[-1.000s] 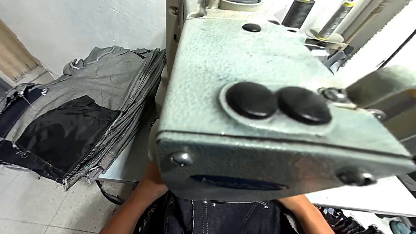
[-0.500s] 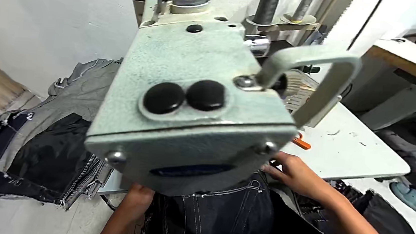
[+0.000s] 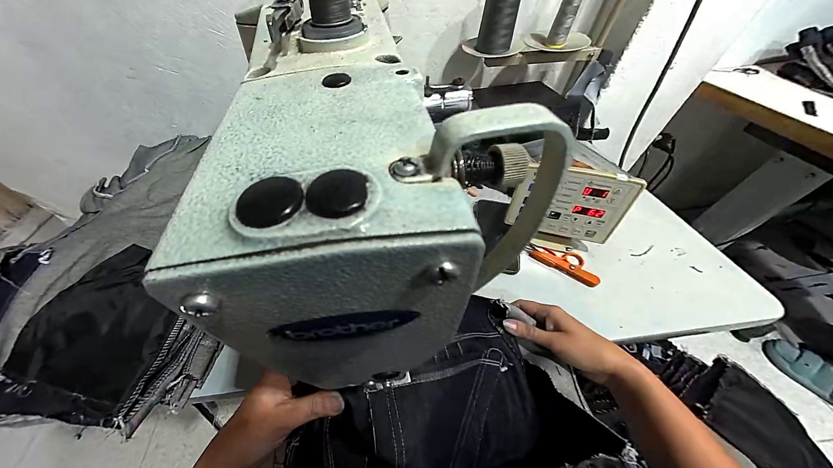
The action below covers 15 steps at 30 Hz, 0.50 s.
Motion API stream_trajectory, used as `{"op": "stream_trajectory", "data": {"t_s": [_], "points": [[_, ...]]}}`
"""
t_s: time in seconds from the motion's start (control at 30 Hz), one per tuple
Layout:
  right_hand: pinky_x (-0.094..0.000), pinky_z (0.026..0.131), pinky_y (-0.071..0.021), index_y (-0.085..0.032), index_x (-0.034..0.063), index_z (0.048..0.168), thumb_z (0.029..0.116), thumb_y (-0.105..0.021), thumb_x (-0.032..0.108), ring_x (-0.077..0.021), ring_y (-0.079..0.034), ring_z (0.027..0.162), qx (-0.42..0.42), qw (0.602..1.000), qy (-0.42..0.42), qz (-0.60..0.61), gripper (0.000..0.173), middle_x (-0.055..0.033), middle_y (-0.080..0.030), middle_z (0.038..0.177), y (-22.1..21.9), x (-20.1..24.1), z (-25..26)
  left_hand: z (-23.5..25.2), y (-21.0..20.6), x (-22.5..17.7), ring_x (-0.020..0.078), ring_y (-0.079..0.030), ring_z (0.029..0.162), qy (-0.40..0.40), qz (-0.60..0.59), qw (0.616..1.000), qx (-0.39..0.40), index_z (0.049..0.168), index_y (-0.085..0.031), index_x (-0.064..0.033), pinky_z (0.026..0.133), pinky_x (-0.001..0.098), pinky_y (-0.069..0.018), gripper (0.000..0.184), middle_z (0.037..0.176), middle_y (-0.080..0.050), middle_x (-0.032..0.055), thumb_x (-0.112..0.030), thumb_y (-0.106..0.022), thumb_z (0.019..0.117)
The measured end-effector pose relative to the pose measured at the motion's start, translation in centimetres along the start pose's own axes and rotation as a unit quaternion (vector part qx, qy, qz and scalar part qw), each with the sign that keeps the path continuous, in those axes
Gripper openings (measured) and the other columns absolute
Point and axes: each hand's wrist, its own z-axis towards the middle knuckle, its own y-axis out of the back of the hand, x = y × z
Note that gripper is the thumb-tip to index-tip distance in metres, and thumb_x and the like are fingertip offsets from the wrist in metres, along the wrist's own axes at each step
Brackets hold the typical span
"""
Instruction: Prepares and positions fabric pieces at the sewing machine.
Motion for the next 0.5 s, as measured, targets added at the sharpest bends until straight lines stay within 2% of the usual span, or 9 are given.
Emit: {"op": "stream_trajectory", "data": {"t_s": [0.13, 0.2, 0.27, 0.33, 0.37, 0.43, 0.5], "points": [[-0.0197, 0.054, -0.0470, -0.063, 0.0114, 0.095, 0.1037, -0.055, 0.020, -0.0040, -0.056, 0.057, -0.064, 0.996, 0.005, 0.056, 0.015, 0.0017, -0.061, 0.069, -1.0, 0.0, -0.8, 0.0, -1.5, -0.4, 0.0024, -0.068, 0.106, 0.024, 0.050, 0.998, -0.024, 0.127, -0.054, 0.0021, 0.096, 0.0242, -0.0569, 0.082, 0.110, -0.072, -0.0040, -0.023, -0.094, 0.0600], [-0.0195, 0.053, -0.0486, -0.062, 0.0145, 0.093, 0.1036, -0.051, 0.020, -0.0038, -0.057, 0.057, -0.100, 0.991, 0.022, 0.086, 0.016, 0.0026, -0.062, 0.070, -1.7, 0.6, -1.2, 0.2, -2.6, -0.1, 0.0048, -0.068, 0.105, 0.037, 0.069, 0.995, -0.054, 0.123, -0.058, 0.0046, 0.095, 0.0254, -0.0572, 0.079, 0.109, -0.072, 0.0004, -0.021, -0.094, 0.0575], [-0.0204, 0.055, -0.0506, -0.064, 0.0169, 0.093, 0.1007, -0.054, 0.020, -0.0041, -0.059, 0.061, -0.135, 0.985, 0.051, 0.095, 0.013, 0.0036, -0.065, 0.074, -2.3, 1.6, -1.5, 0.0, -2.9, 0.0, 0.0066, -0.070, 0.103, 0.031, 0.061, 0.995, -0.075, 0.120, -0.060, 0.0041, 0.093, 0.0266, -0.0589, 0.073, 0.106, -0.074, 0.0014, -0.017, -0.093, 0.0586], [-0.0197, 0.055, -0.0505, -0.066, 0.0194, 0.084, 0.0956, -0.059, 0.023, -0.0024, -0.059, 0.060, -0.135, 0.985, 0.082, 0.072, 0.014, 0.0064, -0.064, 0.072, -3.1, 2.8, -1.3, -1.0, -1.2, -0.3, 0.0078, -0.072, 0.100, 0.027, 0.045, 0.994, -0.098, 0.123, -0.057, 0.0032, 0.090, 0.0292, -0.0614, 0.079, 0.106, -0.075, 0.0006, -0.014, -0.094, 0.0556], [-0.0208, 0.055, -0.0491, -0.066, 0.0187, 0.079, 0.0931, -0.063, 0.025, -0.0020, -0.057, 0.059, -0.119, 0.987, 0.105, 0.038, 0.016, 0.0072, -0.063, 0.069, -3.8, 3.4, -0.9, -1.5, 0.6, -0.3, 0.0089, -0.072, 0.100, 0.039, 0.047, 0.992, -0.113, 0.128, -0.054, 0.0032, 0.089, 0.0306, -0.0619, 0.088, 0.109, -0.074, 0.0014, -0.017, -0.095, 0.0530], [-0.0237, 0.053, -0.0435, -0.065, 0.0161, 0.073, 0.0918, -0.068, 0.033, -0.0003, -0.051, 0.054, -0.094, 0.980, 0.155, -0.078, 0.026, 0.0089, -0.056, 0.061, -6.2, 4.9, 0.3, -2.5, 4.9, 0.7, 0.0085, -0.071, 0.104, 0.061, 0.058, 0.988, -0.128, 0.139, -0.047, 0.0009, 0.089, 0.0296, -0.0614, 0.109, 0.117, -0.071, 0.0005, -0.034, -0.096, 0.0480], [-0.0231, 0.047, -0.0366, -0.060, 0.0153, 0.067, 0.0919, -0.067, 0.037, 0.0007, -0.044, 0.048, -0.110, 0.953, 0.219, -0.181, 0.034, 0.0091, -0.047, 0.053, -8.9, 6.7, 1.7, -3.9, 7.7, 2.1, 0.0090, -0.072, 0.103, 0.062, 0.032, 0.988, -0.137, 0.142, -0.046, -0.0001, 0.088, 0.0295, -0.0620, 0.111, 0.118, -0.072, 0.0010, -0.033, -0.096, 0.0492]]}}
